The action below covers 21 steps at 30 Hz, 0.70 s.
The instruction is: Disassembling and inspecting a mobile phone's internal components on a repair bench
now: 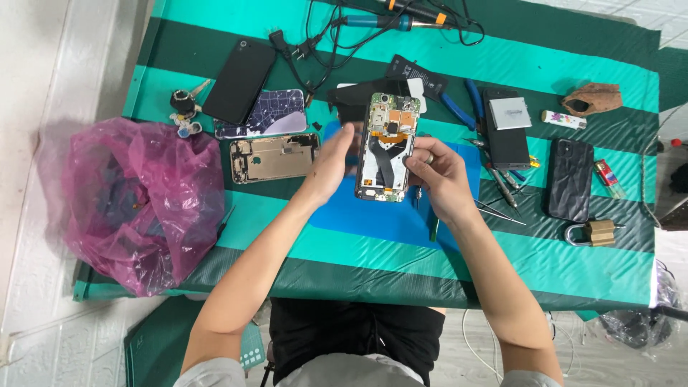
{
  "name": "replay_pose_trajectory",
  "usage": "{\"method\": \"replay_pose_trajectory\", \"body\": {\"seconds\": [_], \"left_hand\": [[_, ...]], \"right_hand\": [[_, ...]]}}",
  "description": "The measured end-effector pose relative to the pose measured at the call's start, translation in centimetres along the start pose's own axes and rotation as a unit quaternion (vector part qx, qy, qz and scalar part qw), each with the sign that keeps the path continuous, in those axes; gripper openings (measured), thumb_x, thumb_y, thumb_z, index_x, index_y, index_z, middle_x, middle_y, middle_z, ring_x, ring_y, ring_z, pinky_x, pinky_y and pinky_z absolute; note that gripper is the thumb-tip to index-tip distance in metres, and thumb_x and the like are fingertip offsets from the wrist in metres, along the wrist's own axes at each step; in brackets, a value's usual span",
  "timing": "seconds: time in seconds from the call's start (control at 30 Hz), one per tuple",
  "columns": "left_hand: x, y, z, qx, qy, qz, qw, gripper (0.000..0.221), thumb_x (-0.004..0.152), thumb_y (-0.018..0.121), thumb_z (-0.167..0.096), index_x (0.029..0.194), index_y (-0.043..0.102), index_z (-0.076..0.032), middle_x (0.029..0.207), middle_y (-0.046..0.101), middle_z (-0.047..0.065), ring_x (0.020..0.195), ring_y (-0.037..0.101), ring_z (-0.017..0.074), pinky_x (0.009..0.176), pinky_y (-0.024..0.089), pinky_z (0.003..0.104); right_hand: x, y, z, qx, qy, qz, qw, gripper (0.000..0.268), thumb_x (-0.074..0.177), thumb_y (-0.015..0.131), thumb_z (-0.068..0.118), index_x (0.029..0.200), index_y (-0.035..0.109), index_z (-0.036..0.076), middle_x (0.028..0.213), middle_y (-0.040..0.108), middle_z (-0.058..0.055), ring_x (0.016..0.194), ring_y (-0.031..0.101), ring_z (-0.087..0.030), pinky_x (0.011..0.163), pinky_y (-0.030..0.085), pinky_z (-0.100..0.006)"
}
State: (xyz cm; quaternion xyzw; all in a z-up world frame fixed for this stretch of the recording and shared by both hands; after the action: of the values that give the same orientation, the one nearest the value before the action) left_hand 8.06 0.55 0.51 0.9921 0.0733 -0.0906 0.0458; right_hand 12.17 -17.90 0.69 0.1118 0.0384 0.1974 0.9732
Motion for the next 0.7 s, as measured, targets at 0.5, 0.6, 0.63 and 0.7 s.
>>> {"method": "replay_pose_trajectory", "body": {"seconds": [0.5, 0.6, 0.63, 0.7], "left_hand": [[-0.2, 5.1, 7.1, -0.543, -0.124, 0.134, 0.819, 0.051, 0.107, 0.057, -0.051, 0.14, 0.065, -0.013, 0.14, 0.066, 0.015, 0.126, 0.065, 0.0287, 0.107, 0.053, 0.044], [-0.1, 5.2, 6.7, -0.556, -0.115, 0.129, 0.813, 0.048, 0.107, 0.058, -0.046, 0.14, 0.065, -0.011, 0.141, 0.065, 0.016, 0.126, 0.065, 0.0303, 0.107, 0.053, 0.045], [0.0, 5.2, 6.3, -0.556, -0.114, 0.129, 0.813, 0.048, 0.107, 0.058, -0.046, 0.14, 0.065, -0.011, 0.141, 0.065, 0.016, 0.126, 0.065, 0.0303, 0.107, 0.053, 0.045], [-0.1, 5.1, 5.7, -0.544, -0.095, 0.146, 0.821, 0.049, 0.105, 0.062, -0.042, 0.143, 0.063, -0.011, 0.14, 0.066, 0.018, 0.127, 0.065, 0.0321, 0.106, 0.055, 0.047]], "right_hand": [[0.8, -2.6, -4.7, 0.038, 0.011, -0.074, 0.996, 0.031, 0.093, 0.074, -0.008, 0.124, 0.069, -0.008, 0.089, 0.077, -0.017, 0.076, 0.079, -0.027, 0.058, 0.069, -0.034], [0.4, -2.1, -4.1, 0.058, 0.022, -0.087, 0.994, 0.033, 0.092, 0.075, -0.008, 0.123, 0.067, -0.007, 0.087, 0.077, -0.016, 0.073, 0.078, -0.024, 0.059, 0.069, -0.034], [0.7, -2.6, -4.5, 0.057, 0.022, -0.086, 0.994, 0.033, 0.092, 0.075, -0.008, 0.123, 0.067, -0.007, 0.087, 0.077, -0.016, 0.073, 0.078, -0.024, 0.059, 0.069, -0.034], [0.8, -3.3, -6.0, 0.105, 0.042, -0.083, 0.99, 0.025, 0.093, 0.075, -0.006, 0.117, 0.066, -0.005, 0.088, 0.078, -0.013, 0.074, 0.079, -0.023, 0.064, 0.07, -0.036]]}}
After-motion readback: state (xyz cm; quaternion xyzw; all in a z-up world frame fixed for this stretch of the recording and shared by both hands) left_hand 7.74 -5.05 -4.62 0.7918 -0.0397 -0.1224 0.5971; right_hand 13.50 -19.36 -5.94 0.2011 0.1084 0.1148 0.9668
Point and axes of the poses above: each hand's wrist, its own x-axis towards the middle knuckle, its own y-axis out of the palm, z = x × y, the point moved 8 cm from there along x, towards the middle knuckle
